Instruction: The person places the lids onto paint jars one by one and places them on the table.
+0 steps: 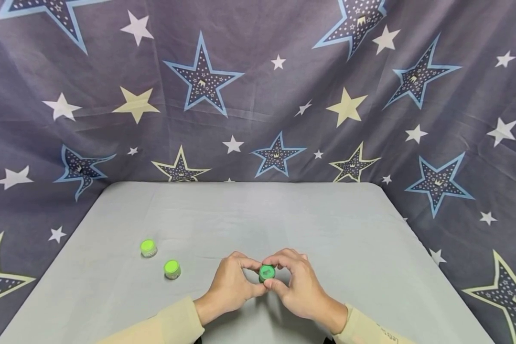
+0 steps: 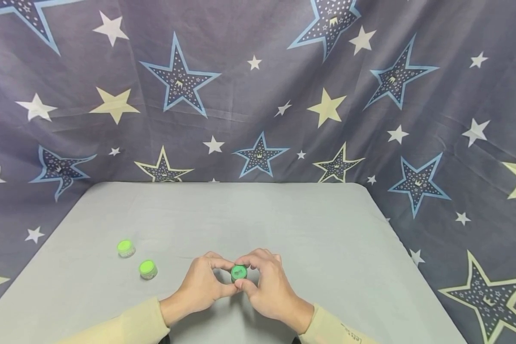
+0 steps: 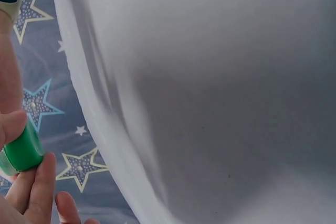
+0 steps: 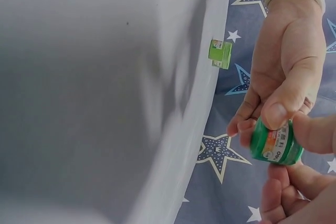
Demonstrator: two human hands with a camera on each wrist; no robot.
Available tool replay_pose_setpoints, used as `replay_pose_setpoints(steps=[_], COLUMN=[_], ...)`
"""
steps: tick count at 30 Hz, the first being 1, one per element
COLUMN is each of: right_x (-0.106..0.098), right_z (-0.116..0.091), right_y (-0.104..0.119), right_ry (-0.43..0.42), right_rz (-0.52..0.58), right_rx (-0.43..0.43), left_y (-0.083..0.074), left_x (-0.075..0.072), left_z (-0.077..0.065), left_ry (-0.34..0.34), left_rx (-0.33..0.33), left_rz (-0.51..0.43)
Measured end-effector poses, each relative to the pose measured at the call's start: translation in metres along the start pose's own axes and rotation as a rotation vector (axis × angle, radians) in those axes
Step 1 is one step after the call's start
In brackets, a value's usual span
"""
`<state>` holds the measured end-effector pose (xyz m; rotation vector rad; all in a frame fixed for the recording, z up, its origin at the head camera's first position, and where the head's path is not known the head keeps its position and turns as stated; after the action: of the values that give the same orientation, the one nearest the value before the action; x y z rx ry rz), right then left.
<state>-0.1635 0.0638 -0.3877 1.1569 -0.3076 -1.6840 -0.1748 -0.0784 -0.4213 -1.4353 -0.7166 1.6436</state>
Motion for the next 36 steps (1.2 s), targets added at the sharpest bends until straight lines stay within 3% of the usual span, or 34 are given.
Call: replay_pose_setpoints(steps=[29, 36], right_x=[-0.0015, -0.0025], right_z=[-0.0022, -0.0011], right_y=[0.0028, 0.0014], right_ry=[-0.080, -0.095], right_rz=[-0.018, -0.009], right_rx=[0.015, 0.050], left_y=[0.0000, 0.0031], left_x=[-0.0021, -0.0039], left_z=[0.0008, 0.0019], left_ry=[-0.044, -0.049], left_rx=[-0.005, -0.034], left_rz=[0.045, 0.043])
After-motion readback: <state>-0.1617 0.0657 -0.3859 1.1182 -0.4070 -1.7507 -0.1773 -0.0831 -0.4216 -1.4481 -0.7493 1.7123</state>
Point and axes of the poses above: each hand's wrist, its own z-axis towards the middle knuckle, its own x-axis out of the palm, y = z × x, the point moved 9 cm from there along z, towards the middle knuckle, and after that the axes turned 8 degrees about -y, right-handed, at the moved point
